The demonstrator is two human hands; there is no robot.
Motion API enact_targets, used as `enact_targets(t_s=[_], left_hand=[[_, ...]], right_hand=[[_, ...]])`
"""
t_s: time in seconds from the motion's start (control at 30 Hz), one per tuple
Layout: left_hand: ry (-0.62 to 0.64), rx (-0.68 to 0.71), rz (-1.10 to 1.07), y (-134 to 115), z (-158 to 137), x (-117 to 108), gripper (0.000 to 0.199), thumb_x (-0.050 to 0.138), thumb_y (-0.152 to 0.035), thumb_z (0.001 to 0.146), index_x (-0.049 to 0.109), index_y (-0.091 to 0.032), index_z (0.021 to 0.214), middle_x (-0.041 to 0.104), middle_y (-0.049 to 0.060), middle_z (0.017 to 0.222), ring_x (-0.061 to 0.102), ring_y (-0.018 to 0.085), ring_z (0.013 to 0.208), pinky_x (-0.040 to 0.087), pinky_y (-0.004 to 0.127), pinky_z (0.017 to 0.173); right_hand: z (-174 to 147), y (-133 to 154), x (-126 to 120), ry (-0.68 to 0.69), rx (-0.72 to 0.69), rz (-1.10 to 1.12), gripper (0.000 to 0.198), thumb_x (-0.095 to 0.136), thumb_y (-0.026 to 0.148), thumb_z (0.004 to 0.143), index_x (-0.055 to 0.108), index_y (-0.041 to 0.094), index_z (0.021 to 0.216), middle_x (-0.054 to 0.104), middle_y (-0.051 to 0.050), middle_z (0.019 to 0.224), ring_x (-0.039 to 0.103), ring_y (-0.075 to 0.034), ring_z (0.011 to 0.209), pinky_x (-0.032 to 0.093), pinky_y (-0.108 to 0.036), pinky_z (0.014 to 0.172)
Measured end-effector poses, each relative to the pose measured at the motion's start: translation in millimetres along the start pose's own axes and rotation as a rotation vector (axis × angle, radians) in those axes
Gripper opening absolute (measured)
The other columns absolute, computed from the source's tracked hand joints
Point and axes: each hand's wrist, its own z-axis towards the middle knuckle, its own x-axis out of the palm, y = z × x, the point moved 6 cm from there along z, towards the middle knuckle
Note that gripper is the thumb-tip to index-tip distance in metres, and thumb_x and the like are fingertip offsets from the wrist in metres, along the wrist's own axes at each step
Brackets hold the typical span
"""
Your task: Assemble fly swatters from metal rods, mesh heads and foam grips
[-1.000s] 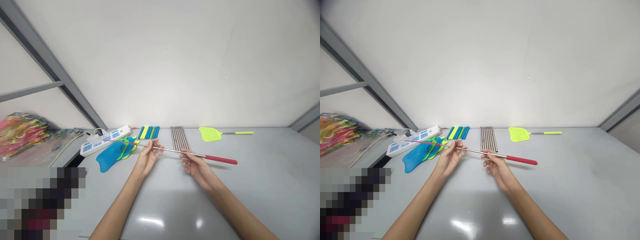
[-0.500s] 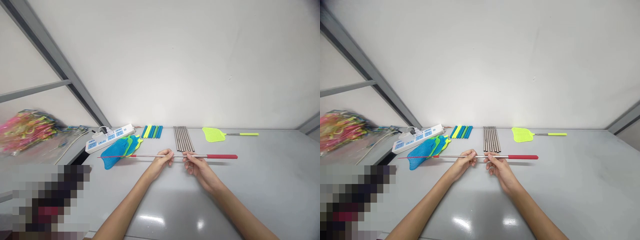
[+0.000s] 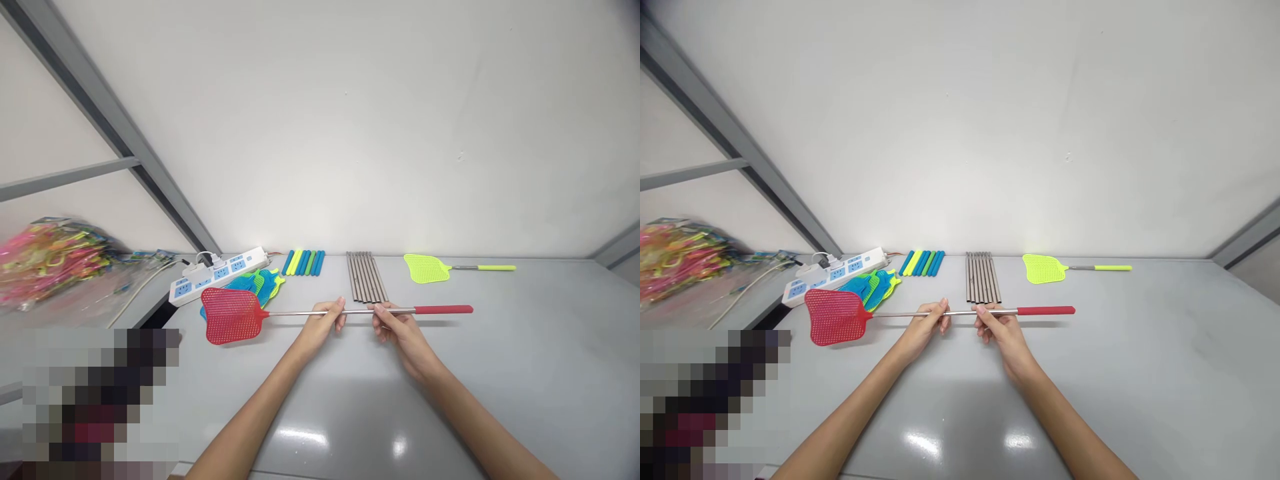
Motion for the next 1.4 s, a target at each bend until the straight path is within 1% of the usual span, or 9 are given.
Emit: enact_targets(t_s=[0.17, 0.37, 0.5, 0.6, 0.77, 0.9, 1.07, 1.2, 1.4], left_hand=[[0.007, 0.001, 0.024, -4.1, -1.8, 1.4, 0.044, 0.038, -0.046, 0.077, 0.043, -0.016, 0.045, 0.039, -0.003, 0.042, 0.037, 0.009, 0.044, 0.028, 0.022, 0.048], [0.151, -0.071, 0.030, -1.6, -9.3, 17.4, 0.047, 0.037, -0.046, 0.077, 0.043, -0.015, 0.043, 0.029, -0.005, 0.034, 0.026, 0.006, 0.036, 0.018, 0.022, 0.041], [0.303, -0.216, -0.120, 4.2, -14.9, 35.5, 0.051, 0.031, -0.048, 0.079, 0.047, -0.014, 0.044, 0.035, -0.003, 0.034, 0.027, 0.006, 0.033, 0.017, 0.022, 0.039], [0.349, -0.290, -0.256, 3.4, -18.1, 43.9, 0.051, 0.029, -0.049, 0.078, 0.047, -0.014, 0.045, 0.034, -0.004, 0.033, 0.026, 0.006, 0.032, 0.018, 0.022, 0.039], [0.357, -0.271, -0.350, 1.3, -20.2, 52.2, 0.051, 0.033, -0.053, 0.076, 0.047, -0.014, 0.045, 0.033, -0.005, 0.030, 0.028, 0.006, 0.033, 0.028, 0.022, 0.046], [0.293, -0.301, -0.470, 11.7, -21.5, 59.7, 0.049, 0.035, -0.051, 0.076, 0.044, -0.015, 0.043, 0.029, -0.006, 0.028, 0.023, 0.005, 0.030, 0.025, 0.022, 0.043], [0.198, -0.316, -0.461, 20.3, -22.8, 60.9, 0.048, 0.037, -0.048, 0.075, 0.044, -0.015, 0.041, 0.034, -0.004, 0.029, 0.026, 0.005, 0.029, 0.022, 0.022, 0.041], [0.181, -0.300, -0.425, 22.2, -20.8, 57.0, 0.048, 0.035, -0.044, 0.075, 0.046, -0.015, 0.039, 0.035, -0.002, 0.031, 0.031, 0.008, 0.032, 0.022, 0.024, 0.041], [0.246, -0.363, -0.430, 20.1, -18.3, 50.3, 0.039, 0.036, -0.033, 0.075, 0.029, -0.018, 0.040, 0.025, -0.006, 0.028, 0.021, 0.005, 0.029, 0.017, 0.023, 0.039]], right_hand=[[-1.2, 1.1, 3.0, 0.031, -0.037, -0.069, 0.025, 0.058, 0.039, 0.067, 0.051, 0.016, 0.059, 0.048, 0.000, 0.057, 0.041, -0.011, 0.052, 0.032, -0.024, 0.048], [-4.0, -8.0, 13.8, 0.140, -0.012, -0.053, 0.028, 0.055, 0.037, 0.071, 0.043, 0.017, 0.055, 0.048, 0.001, 0.053, 0.041, -0.010, 0.049, 0.031, -0.023, 0.047], [-2.6, -14.4, 12.6, 0.132, 0.006, -0.015, 0.030, 0.051, 0.040, 0.073, 0.044, 0.017, 0.054, 0.044, 0.002, 0.047, 0.040, -0.009, 0.046, 0.030, -0.023, 0.047], [-2.1, -20.2, 13.2, 0.140, 0.026, -0.011, 0.038, 0.047, 0.045, 0.073, 0.047, 0.016, 0.049, 0.040, 0.003, 0.042, 0.040, -0.010, 0.043, 0.029, -0.024, 0.046], [-4.1, -27.3, 21.6, 0.239, 0.074, 0.057, 0.046, 0.044, 0.046, 0.074, 0.038, 0.016, 0.039, 0.043, 0.000, 0.042, 0.040, -0.010, 0.042, 0.027, -0.024, 0.045], [-2.4, -32.1, 16.8, 0.170, 0.127, 0.080, 0.046, 0.046, 0.042, 0.074, 0.032, 0.018, 0.038, 0.029, 0.005, 0.034, 0.032, -0.008, 0.036, 0.022, -0.023, 0.042], [-1.6, -33.7, 16.2, 0.158, 0.150, 0.031, 0.046, 0.043, 0.039, 0.075, 0.034, 0.017, 0.036, 0.032, 0.004, 0.033, 0.033, -0.008, 0.036, 0.023, -0.024, 0.043], [-2.5, -33.1, 15.6, 0.129, 0.136, -0.028, 0.048, 0.042, 0.038, 0.076, 0.036, 0.017, 0.034, 0.035, 0.002, 0.034, 0.035, -0.009, 0.039, 0.024, -0.024, 0.045], [-3.1, -36.1, 12.8, 0.103, 0.176, -0.033, 0.048, 0.043, 0.039, 0.076, 0.034, 0.018, 0.033, 0.027, 0.004, 0.033, 0.030, -0.008, 0.038, 0.024, -0.025, 0.046]])
